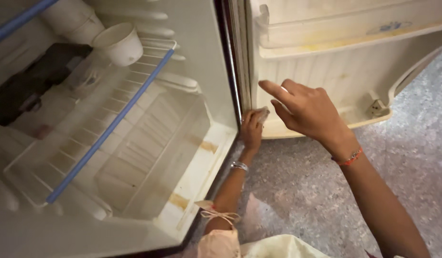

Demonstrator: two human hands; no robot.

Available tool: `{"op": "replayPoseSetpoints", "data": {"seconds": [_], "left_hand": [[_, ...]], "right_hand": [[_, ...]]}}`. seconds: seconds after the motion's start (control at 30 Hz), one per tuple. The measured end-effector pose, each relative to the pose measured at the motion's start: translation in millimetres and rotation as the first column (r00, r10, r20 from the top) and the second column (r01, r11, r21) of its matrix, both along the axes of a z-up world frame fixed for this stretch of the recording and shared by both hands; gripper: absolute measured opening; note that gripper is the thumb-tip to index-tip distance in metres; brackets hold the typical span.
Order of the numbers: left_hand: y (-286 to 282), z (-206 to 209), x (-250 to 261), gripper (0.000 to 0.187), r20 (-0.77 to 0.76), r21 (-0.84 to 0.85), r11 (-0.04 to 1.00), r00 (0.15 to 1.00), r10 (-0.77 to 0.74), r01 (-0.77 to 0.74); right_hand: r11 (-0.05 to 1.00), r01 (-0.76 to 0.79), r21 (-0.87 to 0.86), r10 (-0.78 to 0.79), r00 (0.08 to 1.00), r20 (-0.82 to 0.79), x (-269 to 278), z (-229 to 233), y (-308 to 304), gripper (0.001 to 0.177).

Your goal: The person wipes the top of a maroon refrigerator with a cloth and spray bottle, then opens the door and cleans the interior shelves and door compartments. The person continues to wipe the inside surfaces and door edges with the cloth and spray.

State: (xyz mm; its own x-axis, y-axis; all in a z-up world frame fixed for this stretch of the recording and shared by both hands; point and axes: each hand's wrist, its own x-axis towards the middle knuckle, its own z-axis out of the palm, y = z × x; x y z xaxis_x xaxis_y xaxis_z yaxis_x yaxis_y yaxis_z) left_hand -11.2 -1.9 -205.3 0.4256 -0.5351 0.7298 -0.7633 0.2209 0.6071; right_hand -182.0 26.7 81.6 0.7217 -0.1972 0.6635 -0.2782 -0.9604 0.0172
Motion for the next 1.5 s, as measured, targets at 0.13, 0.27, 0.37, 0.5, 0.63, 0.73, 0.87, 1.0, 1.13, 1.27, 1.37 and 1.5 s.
{"op": "replayPoseSetpoints", "data": {"seconds": [0.13,0.27,0.37,0.5,0.63,0.73,0.87,1.0,1.13,1.27,1.37,1.5], "left_hand": [[-13.0,-3.4,2.3,0.030,-0.041,0.008,0.996,0.996,0.085,-0.085],[-3.3,-5.4,14.0,0.025,0.063,-0.055,0.997,0.997,-0.044,0.048],[1.0,8.1,24.8,0.031,0.122,0.007,0.991,0.984,-0.131,0.132],[15.7,5.5,16.3,0.033,0.072,0.020,0.992,0.990,-0.125,0.124],[4.6,1.3,22.4,0.029,0.115,-0.017,0.997,0.991,-0.072,0.075],[6.5,2.9,21.9,0.029,0.118,-0.049,0.997,0.992,-0.052,0.059],[15.6,19.2,21.8,0.026,0.040,-0.013,0.992,0.991,-0.126,0.126],[12.0,58.5,35.2,0.022,-0.130,0.068,0.982,0.978,-0.165,0.174],[5.4,102.2,39.2,0.026,-0.111,-0.156,0.975,0.977,-0.179,0.161],[-5.9,104.2,35.1,0.026,0.121,-0.256,0.963,0.991,-0.050,0.080],[2.4,78.8,31.6,0.023,0.116,-0.110,0.989,0.989,-0.087,0.100],[9.2,51.9,25.6,0.016,0.176,-0.015,0.993,0.978,-0.114,0.118]], "right_hand": [[0.998,0.058,0.029,-0.056,0.996,-0.066,5.9,-9.5,-7.1,0.051],[0.997,0.033,0.063,-0.028,0.996,-0.087,10.5,-19.2,-9.6,0.050],[0.998,0.024,0.061,-0.018,0.995,-0.095,17.1,-18.1,-6.8,0.051],[0.995,0.047,0.088,-0.035,0.991,-0.128,14.0,-14.5,-3.3,0.052],[0.996,0.059,0.062,-0.053,0.994,-0.093,10.7,-10.7,-3.7,0.053],[0.997,0.054,0.061,-0.048,0.995,-0.090,12.7,-7.7,-3.6,0.051],[0.998,0.026,0.059,-0.021,0.995,-0.096,18.3,-6.6,3.5,0.052],[0.999,0.012,0.047,-0.008,0.996,-0.091,21.2,-2.3,9.8,0.055],[0.999,0.052,0.009,-0.050,0.994,-0.097,18.7,3.1,11.9,0.051],[0.996,0.092,0.014,-0.089,0.987,-0.136,19.2,0.1,9.4,0.053],[0.997,0.065,0.034,-0.061,0.992,-0.111,16.5,-4.2,4.2,0.053],[0.996,0.050,0.072,-0.042,0.993,-0.107,13.0,-6.6,-4.3,0.055]]}}
